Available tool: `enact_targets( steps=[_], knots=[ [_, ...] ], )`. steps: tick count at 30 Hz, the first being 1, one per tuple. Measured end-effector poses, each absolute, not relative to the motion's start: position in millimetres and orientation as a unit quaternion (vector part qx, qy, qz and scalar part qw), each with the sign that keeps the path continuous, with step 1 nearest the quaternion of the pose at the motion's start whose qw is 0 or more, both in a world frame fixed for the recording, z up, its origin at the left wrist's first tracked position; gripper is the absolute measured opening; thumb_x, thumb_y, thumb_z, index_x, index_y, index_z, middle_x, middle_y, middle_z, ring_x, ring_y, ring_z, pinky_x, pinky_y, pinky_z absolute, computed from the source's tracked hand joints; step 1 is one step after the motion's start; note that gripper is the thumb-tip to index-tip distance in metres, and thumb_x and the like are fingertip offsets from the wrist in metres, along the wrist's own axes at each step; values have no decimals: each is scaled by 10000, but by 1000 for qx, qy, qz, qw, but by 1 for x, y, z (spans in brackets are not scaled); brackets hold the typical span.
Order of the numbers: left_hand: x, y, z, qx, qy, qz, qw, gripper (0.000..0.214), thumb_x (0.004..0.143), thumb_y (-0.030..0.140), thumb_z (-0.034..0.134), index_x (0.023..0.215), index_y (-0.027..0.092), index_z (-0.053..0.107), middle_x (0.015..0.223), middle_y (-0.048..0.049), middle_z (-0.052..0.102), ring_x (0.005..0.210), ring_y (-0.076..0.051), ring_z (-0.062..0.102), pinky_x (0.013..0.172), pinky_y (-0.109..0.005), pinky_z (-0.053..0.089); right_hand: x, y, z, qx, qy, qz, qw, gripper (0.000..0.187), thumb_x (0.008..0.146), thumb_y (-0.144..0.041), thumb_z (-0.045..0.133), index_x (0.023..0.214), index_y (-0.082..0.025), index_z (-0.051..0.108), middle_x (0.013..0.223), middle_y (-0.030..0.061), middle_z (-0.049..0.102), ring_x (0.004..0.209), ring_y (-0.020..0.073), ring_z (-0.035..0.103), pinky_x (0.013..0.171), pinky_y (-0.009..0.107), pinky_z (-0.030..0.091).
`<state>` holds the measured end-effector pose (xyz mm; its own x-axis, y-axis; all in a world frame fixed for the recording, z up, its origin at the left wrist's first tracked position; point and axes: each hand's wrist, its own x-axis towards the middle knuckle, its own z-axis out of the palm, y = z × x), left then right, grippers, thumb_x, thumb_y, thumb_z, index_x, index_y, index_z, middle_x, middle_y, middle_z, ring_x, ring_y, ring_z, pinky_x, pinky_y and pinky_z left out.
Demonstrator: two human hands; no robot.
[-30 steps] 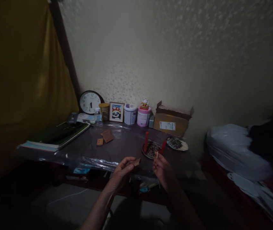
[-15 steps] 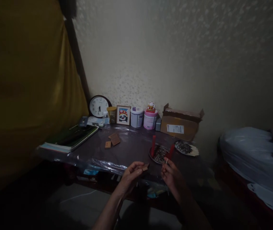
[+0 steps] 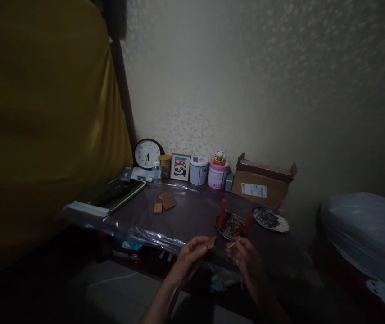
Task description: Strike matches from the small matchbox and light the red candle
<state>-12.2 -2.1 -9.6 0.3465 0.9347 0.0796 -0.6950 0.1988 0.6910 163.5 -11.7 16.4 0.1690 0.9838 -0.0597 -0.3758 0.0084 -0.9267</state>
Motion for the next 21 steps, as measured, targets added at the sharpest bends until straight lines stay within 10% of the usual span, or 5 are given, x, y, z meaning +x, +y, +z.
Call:
enact_targets(
  steps=[21],
  knots=[
    [-9,-4,-7,334,205,529,753,324,630,218,738,936,152,655,911,-86,711,803,-196,637,742,-271,423,167,-12,17,-462,-338,511,641,233,585,-379,755,649,-183,646,684,29,688,694,197,657,713,345,513]
  ],
)
